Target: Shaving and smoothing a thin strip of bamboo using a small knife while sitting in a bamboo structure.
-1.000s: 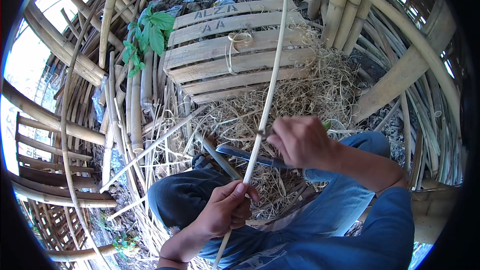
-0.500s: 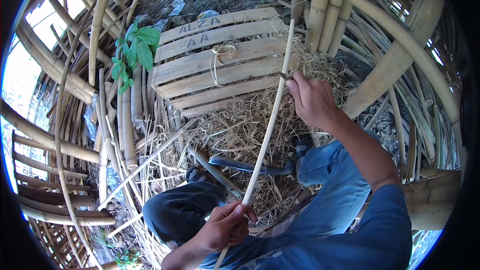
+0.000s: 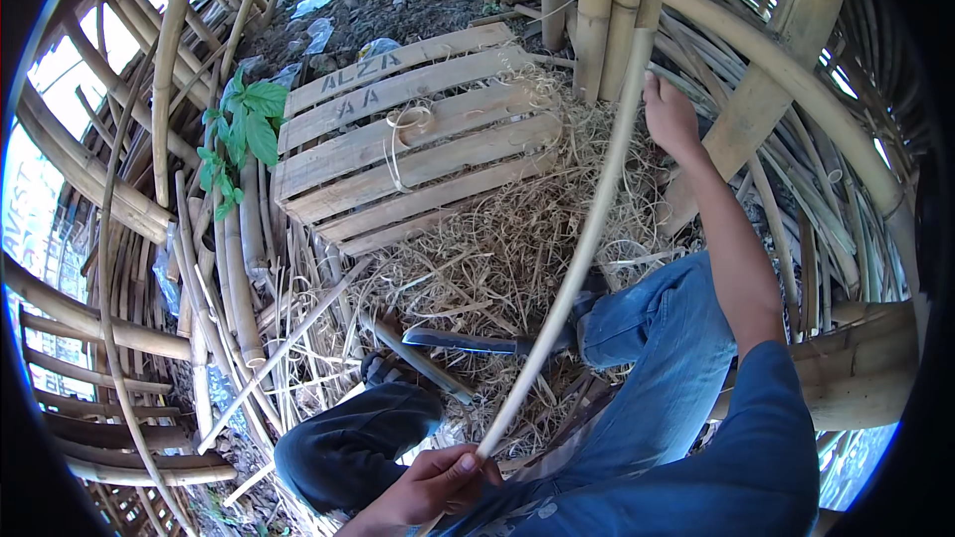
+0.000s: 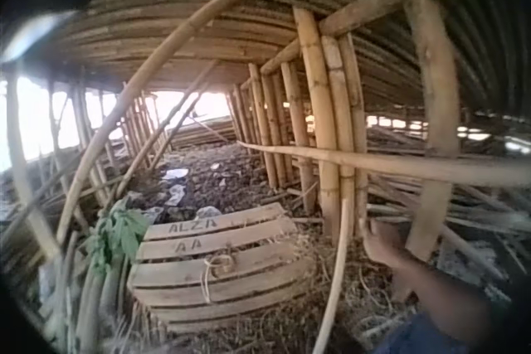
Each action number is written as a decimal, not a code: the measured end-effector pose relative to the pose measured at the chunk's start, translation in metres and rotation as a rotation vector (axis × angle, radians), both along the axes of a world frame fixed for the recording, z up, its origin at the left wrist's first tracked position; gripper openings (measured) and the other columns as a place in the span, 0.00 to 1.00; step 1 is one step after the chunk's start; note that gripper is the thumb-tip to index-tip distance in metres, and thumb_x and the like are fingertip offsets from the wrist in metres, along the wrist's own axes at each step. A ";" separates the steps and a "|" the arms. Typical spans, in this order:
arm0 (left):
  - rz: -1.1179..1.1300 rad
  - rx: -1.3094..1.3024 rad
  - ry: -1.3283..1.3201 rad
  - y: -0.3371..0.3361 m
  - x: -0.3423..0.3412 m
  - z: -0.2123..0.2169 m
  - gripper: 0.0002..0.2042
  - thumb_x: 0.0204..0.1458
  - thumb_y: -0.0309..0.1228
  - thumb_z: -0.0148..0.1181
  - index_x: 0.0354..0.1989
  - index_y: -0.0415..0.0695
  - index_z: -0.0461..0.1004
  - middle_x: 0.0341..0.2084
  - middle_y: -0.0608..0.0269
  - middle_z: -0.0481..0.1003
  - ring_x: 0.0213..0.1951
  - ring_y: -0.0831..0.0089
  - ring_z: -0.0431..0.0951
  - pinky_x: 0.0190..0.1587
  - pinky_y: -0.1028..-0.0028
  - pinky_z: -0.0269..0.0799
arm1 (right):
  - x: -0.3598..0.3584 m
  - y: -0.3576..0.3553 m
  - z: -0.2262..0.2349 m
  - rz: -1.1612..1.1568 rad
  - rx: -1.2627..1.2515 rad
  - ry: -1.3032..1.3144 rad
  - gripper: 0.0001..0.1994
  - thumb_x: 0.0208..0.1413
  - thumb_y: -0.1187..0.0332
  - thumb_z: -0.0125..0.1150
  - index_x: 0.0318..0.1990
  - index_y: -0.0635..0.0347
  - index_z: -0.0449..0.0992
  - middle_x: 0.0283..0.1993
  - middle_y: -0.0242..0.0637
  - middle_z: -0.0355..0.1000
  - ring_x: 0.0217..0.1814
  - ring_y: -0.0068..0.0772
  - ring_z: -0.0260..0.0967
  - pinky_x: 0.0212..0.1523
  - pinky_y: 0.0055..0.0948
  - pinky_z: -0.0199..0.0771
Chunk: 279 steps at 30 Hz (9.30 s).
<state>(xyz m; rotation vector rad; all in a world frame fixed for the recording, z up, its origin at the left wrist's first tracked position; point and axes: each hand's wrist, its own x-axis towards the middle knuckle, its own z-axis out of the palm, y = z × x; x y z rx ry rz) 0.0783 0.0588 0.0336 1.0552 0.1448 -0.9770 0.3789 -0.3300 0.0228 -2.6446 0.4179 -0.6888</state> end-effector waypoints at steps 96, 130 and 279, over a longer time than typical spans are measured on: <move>0.338 0.377 -0.265 -0.028 0.009 -0.007 0.13 0.63 0.35 0.40 0.30 0.40 0.65 0.12 0.72 0.61 0.13 0.87 0.58 0.15 0.84 0.53 | -0.125 0.167 -0.018 1.000 -0.226 -0.218 0.13 0.60 0.63 0.46 0.26 0.59 0.61 0.12 0.32 0.60 0.07 0.24 0.58 0.06 0.27 0.57; 0.303 0.213 -0.148 -0.022 0.009 0.001 0.13 0.63 0.34 0.37 0.35 0.38 0.66 0.13 0.73 0.59 0.15 0.86 0.56 0.18 0.83 0.51 | -0.116 0.158 -0.013 1.037 -0.234 -0.425 0.12 0.57 0.64 0.49 0.25 0.59 0.61 0.13 0.31 0.59 0.09 0.26 0.59 0.07 0.28 0.60; 0.106 0.457 -0.436 -0.013 -0.019 -0.004 0.13 0.62 0.31 0.41 0.28 0.39 0.66 0.14 0.72 0.62 0.18 0.87 0.59 0.21 0.82 0.54 | -0.047 0.069 -0.002 0.472 -0.423 -0.417 0.12 0.58 0.62 0.47 0.30 0.61 0.61 0.16 0.43 0.67 0.14 0.41 0.67 0.15 0.37 0.66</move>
